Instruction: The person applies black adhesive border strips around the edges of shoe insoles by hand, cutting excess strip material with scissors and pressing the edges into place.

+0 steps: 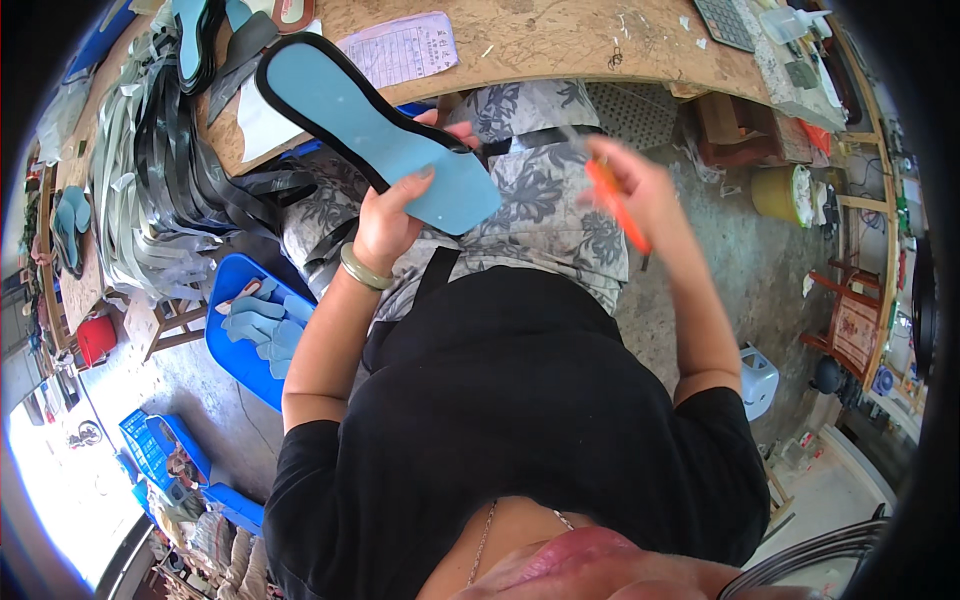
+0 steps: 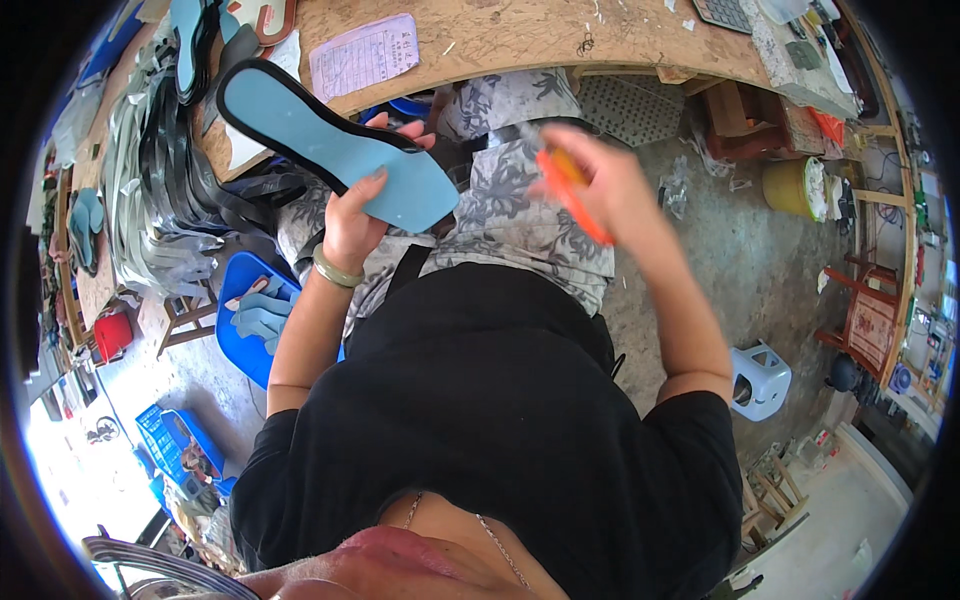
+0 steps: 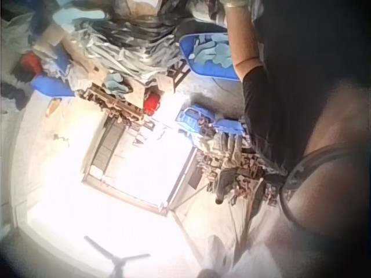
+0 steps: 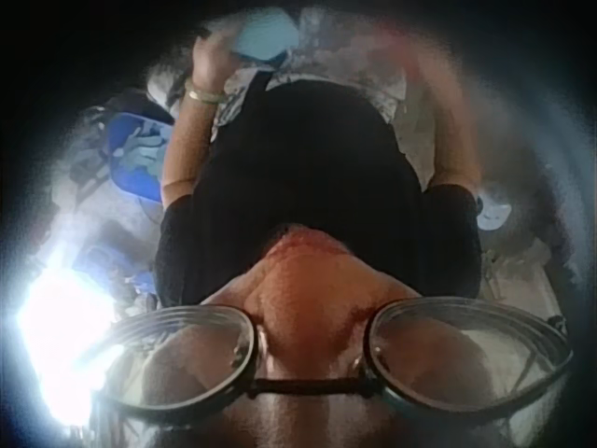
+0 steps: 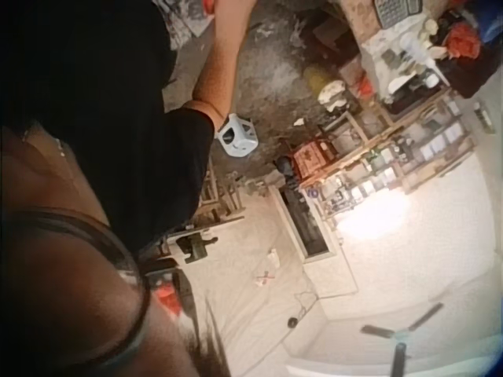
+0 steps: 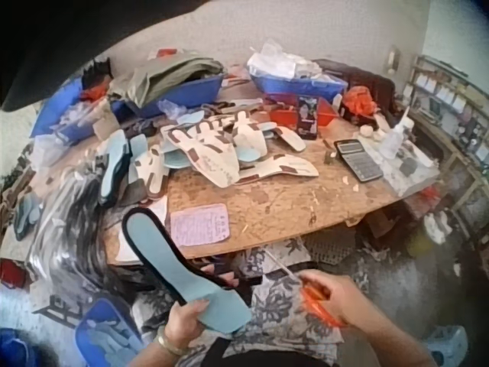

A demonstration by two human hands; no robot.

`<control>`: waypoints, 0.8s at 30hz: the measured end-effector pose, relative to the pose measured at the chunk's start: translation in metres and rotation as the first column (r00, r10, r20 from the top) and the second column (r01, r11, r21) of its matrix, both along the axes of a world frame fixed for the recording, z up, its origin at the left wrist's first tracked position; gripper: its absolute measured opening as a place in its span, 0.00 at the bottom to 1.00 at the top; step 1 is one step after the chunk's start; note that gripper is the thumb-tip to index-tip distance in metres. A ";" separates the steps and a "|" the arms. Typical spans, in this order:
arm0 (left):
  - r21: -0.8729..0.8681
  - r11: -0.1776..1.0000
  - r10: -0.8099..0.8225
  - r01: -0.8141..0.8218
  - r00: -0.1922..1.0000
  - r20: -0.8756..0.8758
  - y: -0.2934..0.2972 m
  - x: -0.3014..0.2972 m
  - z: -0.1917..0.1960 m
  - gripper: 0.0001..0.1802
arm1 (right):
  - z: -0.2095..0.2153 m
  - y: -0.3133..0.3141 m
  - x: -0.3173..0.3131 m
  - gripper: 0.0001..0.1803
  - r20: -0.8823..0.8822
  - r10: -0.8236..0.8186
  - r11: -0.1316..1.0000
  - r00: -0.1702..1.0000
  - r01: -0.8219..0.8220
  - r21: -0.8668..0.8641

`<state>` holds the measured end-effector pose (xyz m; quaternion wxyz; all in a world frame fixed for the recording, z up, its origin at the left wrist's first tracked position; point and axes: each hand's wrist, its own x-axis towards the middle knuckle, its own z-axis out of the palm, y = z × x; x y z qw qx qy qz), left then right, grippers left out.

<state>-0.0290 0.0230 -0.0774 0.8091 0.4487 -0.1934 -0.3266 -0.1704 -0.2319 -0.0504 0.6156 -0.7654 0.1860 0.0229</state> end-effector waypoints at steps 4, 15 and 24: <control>-0.141 0.989 -0.074 0.049 0.981 -0.180 -0.004 -0.001 0.013 0.33 | 0.026 -0.066 0.068 0.24 0.139 0.250 0.485 0.958 0.001 -0.875; -0.004 0.997 0.079 -0.083 0.963 -0.258 -0.013 0.002 0.023 0.18 | 0.019 -0.018 0.121 0.13 0.251 0.229 0.917 0.941 -0.123 -0.379; 0.053 0.980 0.197 -0.189 0.942 -0.273 -0.031 0.010 0.037 0.15 | 0.007 0.074 0.091 0.21 0.407 0.134 0.925 0.903 -0.262 0.277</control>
